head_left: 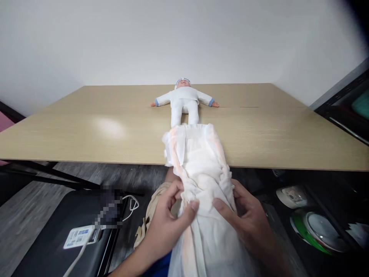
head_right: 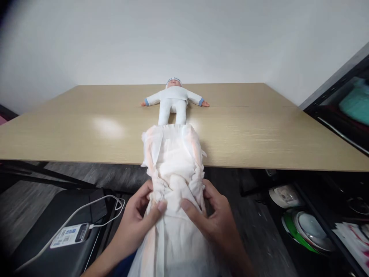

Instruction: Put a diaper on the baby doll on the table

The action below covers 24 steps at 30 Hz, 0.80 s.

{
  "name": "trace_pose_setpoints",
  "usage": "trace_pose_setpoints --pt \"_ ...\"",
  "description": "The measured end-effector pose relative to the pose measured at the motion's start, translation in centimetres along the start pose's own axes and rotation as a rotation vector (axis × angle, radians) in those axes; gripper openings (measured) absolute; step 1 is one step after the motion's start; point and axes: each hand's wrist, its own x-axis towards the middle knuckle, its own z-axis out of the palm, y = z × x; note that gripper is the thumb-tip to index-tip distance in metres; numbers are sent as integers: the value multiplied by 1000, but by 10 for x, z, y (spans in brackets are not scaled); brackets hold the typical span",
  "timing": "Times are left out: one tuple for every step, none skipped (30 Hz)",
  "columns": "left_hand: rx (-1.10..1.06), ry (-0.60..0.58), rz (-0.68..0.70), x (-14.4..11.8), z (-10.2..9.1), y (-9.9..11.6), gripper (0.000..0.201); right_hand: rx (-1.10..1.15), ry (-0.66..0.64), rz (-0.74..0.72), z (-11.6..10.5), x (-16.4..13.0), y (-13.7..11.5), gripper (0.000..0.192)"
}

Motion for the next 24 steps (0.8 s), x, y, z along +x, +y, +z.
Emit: trace_pose_setpoints --pt "0 35 6 10 -5 -4 31 -22 8 -14 9 12 1 43" --pt "-6 62 1 20 -10 -10 33 -43 19 -23 18 23 4 43" --pt "-21 79 -16 29 -15 -17 36 -67 31 -27 25 32 10 44" --pt "-45 85 -42 37 -19 -25 38 -101 35 -29 30 39 17 44" --pt "-76 84 -74 44 -23 -33 40 -150 33 -32 33 45 26 45" --pt "-107 77 -107 50 -27 -41 42 -219 35 -37 35 48 34 44" --pt "-128 67 -137 53 -30 -50 44 -300 45 -44 35 50 41 44" --pt "-141 61 -159 55 -33 -58 44 -383 72 -56 35 50 46 43" --pt "-147 53 -178 56 -35 -65 44 -460 120 -78 34 50 50 42" --pt "-151 47 -194 55 -37 -71 43 -526 192 -108 34 50 52 41" --pt "-154 39 -208 54 -39 -76 43 -579 277 -148 34 51 51 40" --pt "-155 30 -219 53 -40 -79 43 -619 360 -201 35 54 49 40" --pt "-155 25 -228 51 -40 -82 43 -650 420 -267 37 58 46 41" --pt "-152 22 -233 50 -41 -84 44 -676 443 -341 40 65 41 40" --pt "-144 23 -235 49 -40 -85 44 -700 421 -415 44 74 37 39" --pt "-130 29 -229 49 -40 -85 45 -723 359 -484 49 84 33 40" --pt "-107 36 -215 48 -40 -85 44 -749 272 -541 53 96 29 42" --pt "-66 42 -196 47 -41 -85 42 -781 177 -578 58 108 27 47" --pt "-1 46 -168 47 -43 -85 39 -817 87 -596 63 119 26 52" --pt "97 55 -127 46 -46 -85 35 -855 14 -599 67 130 27 56" --pt "225 72 -68 44 -51 -84 30 -894 -44 -593 71 139 28 59" --pt "371 98 12 44 -58 -82 25 -929 -89 -580 74 146 29 60" --pt "518 136 107 44 -66 -79 20 -960 -123 -563 75 152 31 61" --pt "649 179 211 46 -75 -75 16 -986 -147 -550 77 155 33 61"
